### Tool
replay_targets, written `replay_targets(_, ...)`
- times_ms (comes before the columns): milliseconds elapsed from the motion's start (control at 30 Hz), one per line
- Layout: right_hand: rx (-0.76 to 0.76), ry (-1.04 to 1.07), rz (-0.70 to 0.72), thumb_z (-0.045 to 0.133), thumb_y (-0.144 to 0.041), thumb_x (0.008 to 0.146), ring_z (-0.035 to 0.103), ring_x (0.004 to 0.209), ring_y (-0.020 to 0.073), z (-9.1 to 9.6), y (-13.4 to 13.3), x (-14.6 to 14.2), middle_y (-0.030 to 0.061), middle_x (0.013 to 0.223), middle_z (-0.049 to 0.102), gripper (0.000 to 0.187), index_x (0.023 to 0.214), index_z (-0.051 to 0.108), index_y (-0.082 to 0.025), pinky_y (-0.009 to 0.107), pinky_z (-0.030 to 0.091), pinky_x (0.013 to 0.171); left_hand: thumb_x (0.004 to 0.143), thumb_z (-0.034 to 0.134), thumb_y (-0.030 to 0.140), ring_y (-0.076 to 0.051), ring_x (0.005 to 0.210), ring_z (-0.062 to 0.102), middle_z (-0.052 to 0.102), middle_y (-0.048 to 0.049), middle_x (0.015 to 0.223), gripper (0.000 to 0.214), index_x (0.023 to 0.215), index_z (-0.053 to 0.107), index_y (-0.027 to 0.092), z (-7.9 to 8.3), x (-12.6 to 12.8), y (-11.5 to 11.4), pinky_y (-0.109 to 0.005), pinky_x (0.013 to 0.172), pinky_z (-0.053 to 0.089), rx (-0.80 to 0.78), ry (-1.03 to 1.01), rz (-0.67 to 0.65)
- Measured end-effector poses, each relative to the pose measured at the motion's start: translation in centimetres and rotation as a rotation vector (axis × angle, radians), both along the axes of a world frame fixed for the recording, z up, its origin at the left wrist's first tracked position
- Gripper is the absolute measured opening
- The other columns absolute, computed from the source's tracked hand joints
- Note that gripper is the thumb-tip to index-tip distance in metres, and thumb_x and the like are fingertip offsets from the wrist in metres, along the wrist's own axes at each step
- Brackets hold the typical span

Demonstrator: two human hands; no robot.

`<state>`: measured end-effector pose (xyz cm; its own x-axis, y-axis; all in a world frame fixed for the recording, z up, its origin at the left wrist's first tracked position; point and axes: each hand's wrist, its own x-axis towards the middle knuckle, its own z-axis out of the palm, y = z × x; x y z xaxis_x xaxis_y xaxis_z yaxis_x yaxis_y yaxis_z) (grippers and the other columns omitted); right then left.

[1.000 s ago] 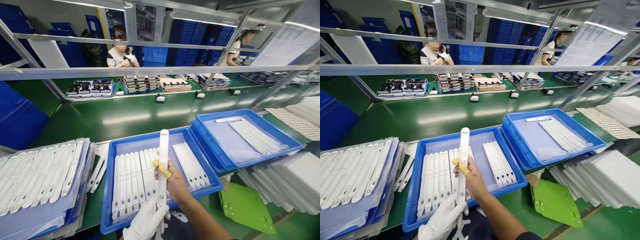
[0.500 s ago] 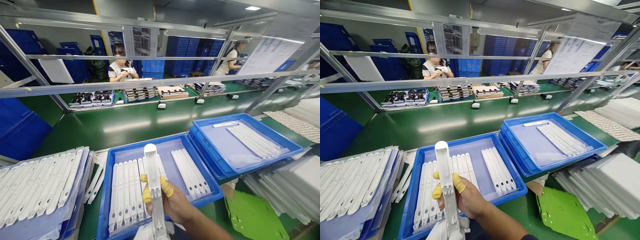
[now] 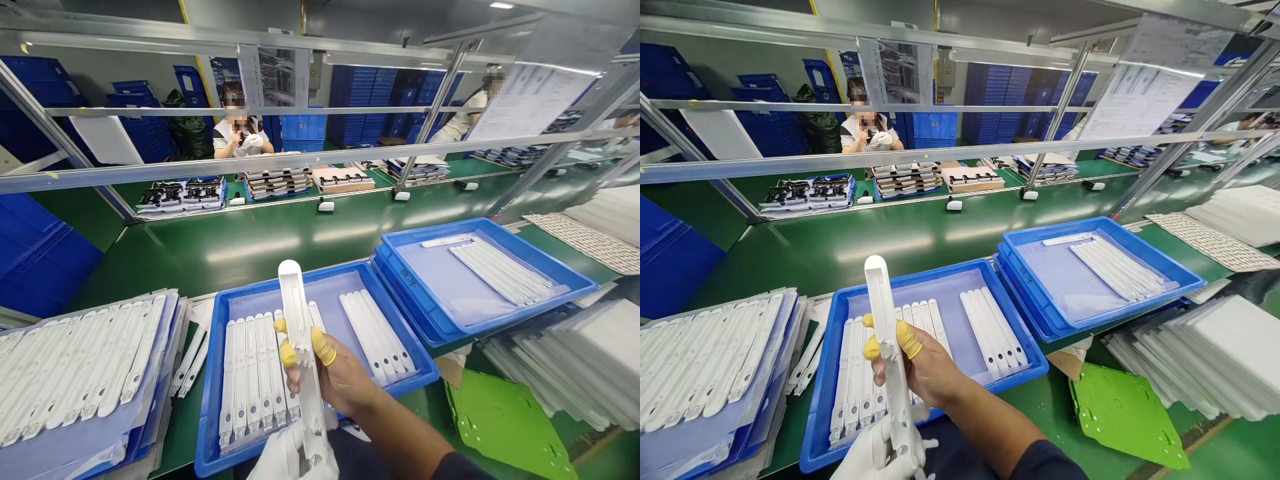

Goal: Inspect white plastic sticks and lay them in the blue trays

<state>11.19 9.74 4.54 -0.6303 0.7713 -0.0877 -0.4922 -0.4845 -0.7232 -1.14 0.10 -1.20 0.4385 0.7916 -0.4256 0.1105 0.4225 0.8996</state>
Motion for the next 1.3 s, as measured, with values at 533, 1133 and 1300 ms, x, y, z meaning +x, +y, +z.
replay_targets(533,-0.21,-0.022,-0.359,0.079,-0.03,0.081,0.056,0.07,0.0081,0.6,3.5,-1.1,-0.0024,0.086,0.061,0.02,0.095,0.068,-0.021,0.017,0.051,0.06,0.082,0.074,0.049,-0.014,0.069,0.06,0.068,-0.0014,0.082,0.042,0.108,0.066,0.018,3.1,0.1,0.5,-0.026,0.067,0.051,-0.076,-0.211,0.276)
replay_targets(1133,0.008,0.031,-0.185,0.09,-0.037,0.067,0.057,0.071,0.01,1.2,0.6,0.1,-0.0022,0.09,0.067,0.045,0.105,0.068,-0.027,0.023,0.047,0.065,0.078,0.074,0.061,-0.013,0.059,0.058,0.064,-0.0037,0.078,0.046,0.089,0.07,0.017,-1.3,0.5,0.5,-0.027,0.057,0.048,-0.044,-0.486,0.055)
replay_targets(1300,0.197,0.006,-0.096,0.08,-0.059,0.073,0.055,0.064,0.0109,0.8,-0.2,0.9,0.0007,0.081,0.065,0.045,0.089,0.064,-0.02,0.027,0.042,0.064,0.061,0.087,0.058,-0.023,0.084,0.064,0.067,-0.0066,0.096,0.056,0.101,0.071,0.022,-4.9,1.5,0.4,-0.04,0.079,0.057,-0.143,-0.384,0.255)
